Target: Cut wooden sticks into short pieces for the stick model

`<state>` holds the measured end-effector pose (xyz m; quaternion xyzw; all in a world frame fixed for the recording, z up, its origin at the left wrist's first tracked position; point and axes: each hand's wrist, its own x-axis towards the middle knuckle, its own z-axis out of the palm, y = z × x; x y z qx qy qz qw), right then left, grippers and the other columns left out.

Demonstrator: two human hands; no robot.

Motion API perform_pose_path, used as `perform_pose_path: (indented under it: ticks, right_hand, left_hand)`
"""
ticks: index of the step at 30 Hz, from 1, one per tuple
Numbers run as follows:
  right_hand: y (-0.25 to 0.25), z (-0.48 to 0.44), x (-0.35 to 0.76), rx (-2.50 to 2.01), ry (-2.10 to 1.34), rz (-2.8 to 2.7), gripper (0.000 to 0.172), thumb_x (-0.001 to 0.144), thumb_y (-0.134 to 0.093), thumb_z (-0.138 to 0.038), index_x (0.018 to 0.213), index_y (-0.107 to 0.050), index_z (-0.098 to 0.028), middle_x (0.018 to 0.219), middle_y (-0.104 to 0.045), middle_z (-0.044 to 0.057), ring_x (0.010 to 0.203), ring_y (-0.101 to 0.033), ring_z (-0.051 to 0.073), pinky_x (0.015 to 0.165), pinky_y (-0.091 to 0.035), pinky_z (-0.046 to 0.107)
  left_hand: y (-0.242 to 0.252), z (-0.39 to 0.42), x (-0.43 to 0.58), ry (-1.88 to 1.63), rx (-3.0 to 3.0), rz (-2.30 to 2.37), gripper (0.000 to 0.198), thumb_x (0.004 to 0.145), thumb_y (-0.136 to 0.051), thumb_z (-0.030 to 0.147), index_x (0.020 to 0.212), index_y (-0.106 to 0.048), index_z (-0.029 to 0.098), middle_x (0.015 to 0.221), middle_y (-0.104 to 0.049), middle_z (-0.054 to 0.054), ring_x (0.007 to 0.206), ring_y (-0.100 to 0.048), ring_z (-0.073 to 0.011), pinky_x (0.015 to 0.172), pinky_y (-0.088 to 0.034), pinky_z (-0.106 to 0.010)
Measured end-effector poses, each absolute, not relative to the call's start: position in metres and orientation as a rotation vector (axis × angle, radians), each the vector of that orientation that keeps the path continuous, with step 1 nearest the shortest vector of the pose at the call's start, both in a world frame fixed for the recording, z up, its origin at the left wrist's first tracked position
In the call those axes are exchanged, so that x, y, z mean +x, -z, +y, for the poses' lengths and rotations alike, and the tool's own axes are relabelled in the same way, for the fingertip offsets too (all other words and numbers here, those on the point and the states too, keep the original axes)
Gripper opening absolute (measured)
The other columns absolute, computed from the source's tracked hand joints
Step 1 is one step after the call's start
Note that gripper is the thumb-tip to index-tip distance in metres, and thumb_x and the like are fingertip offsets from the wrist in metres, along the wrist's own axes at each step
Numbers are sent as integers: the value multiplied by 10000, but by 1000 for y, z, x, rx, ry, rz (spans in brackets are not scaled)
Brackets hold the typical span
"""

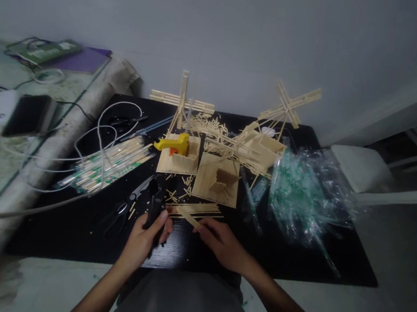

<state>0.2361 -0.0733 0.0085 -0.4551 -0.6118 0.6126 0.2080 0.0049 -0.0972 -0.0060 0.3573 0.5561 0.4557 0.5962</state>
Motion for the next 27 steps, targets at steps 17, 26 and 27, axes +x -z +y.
perform_pose_path:
  ticks: [17,26,27]
  right_hand:
    - [-17,-63,237,-1159,-1505,-1655,330,1073,-506,-400,1221,-718,-194,1060,-757,44,958,-681,195,872,-474,298]
    - [-15,-62,234,-1133,-1462,-1681,326,1078,-488,-361,854,-648,-186,746,-588,-18,702,-534,131,686,-394,257]
    - [-16,-62,234,-1124,-1453,-1684,338,1078,-486,-359,823,-628,-189,742,-580,-18,707,-534,132,694,-395,257]
  left_hand:
    - [-16,-90,-23,-456,1862,1626,544,1036,-469,510,1505,-505,237,1488,-637,-85,1358,-618,-279,1156,-484,-435]
    - [-21,-92,-20,-427,1952,1463,589,1060,-479,415,1624,-339,317,1616,-501,-45,1463,-507,-240,1208,-437,-422]
    - [-21,-93,-19,-427,1966,1448,589,1061,-481,404,1626,-337,321,1620,-496,-45,1461,-510,-240,1208,-439,-422]
